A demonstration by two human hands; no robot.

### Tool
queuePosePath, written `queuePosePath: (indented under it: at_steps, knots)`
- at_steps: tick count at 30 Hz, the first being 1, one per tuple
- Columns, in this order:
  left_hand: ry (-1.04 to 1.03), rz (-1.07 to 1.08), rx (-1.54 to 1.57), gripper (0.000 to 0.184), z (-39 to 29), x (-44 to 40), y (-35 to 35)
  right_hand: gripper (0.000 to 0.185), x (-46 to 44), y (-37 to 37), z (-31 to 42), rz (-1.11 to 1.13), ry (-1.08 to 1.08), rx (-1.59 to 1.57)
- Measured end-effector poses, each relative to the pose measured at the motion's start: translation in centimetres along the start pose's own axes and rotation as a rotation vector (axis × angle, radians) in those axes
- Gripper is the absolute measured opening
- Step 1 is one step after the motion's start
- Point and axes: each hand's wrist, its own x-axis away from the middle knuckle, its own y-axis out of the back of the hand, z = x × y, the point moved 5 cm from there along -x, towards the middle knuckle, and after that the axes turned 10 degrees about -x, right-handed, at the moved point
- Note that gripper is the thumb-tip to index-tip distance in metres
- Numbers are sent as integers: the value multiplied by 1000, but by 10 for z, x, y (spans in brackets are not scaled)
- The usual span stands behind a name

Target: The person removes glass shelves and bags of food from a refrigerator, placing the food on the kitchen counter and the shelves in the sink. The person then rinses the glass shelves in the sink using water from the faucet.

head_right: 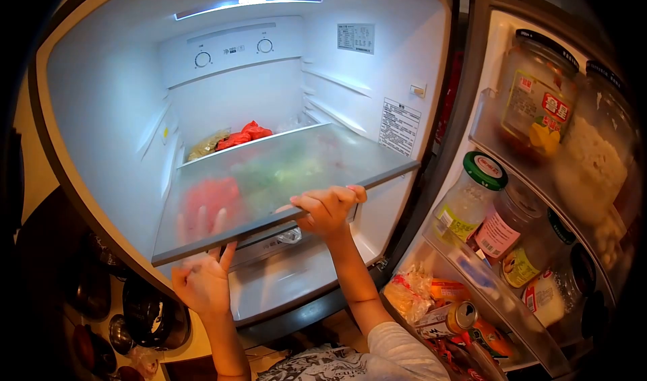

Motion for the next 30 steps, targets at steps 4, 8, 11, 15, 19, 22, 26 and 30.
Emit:
queuePosePath:
  at_steps: [4, 8, 11, 15, 19, 22, 26, 30]
  knots:
    - [5, -20, 299, 66, 7, -13, 12, 10, -11, 19, -2, -129, 18, -27]
    - [23, 33, 284, 72, 11, -24, 4, 10, -20, 26, -4, -195, 15, -41]
    - [82, -87, 485, 73, 8, -31, 6, 9, -18, 25, -4, -179, 15, -40]
    - [107, -133, 463, 70, 2, -36, 11, 8, -21, 24, -3, -196, 28, -48]
    - [94, -78, 419, 66, 5, -39, 29, 18, -24, 27, 0, -198, 76, -1]
    - [79, -41, 321, 61, 3, -39, 27, 21, -21, 30, 0, -249, 84, -18]
    - [106, -93, 388, 56, 0, -36, 23, 24, -14, 35, 0, -244, 87, -37]
    - [111, -111, 282, 58, -2, -36, 21, 25, -21, 35, 2, -222, 66, -25]
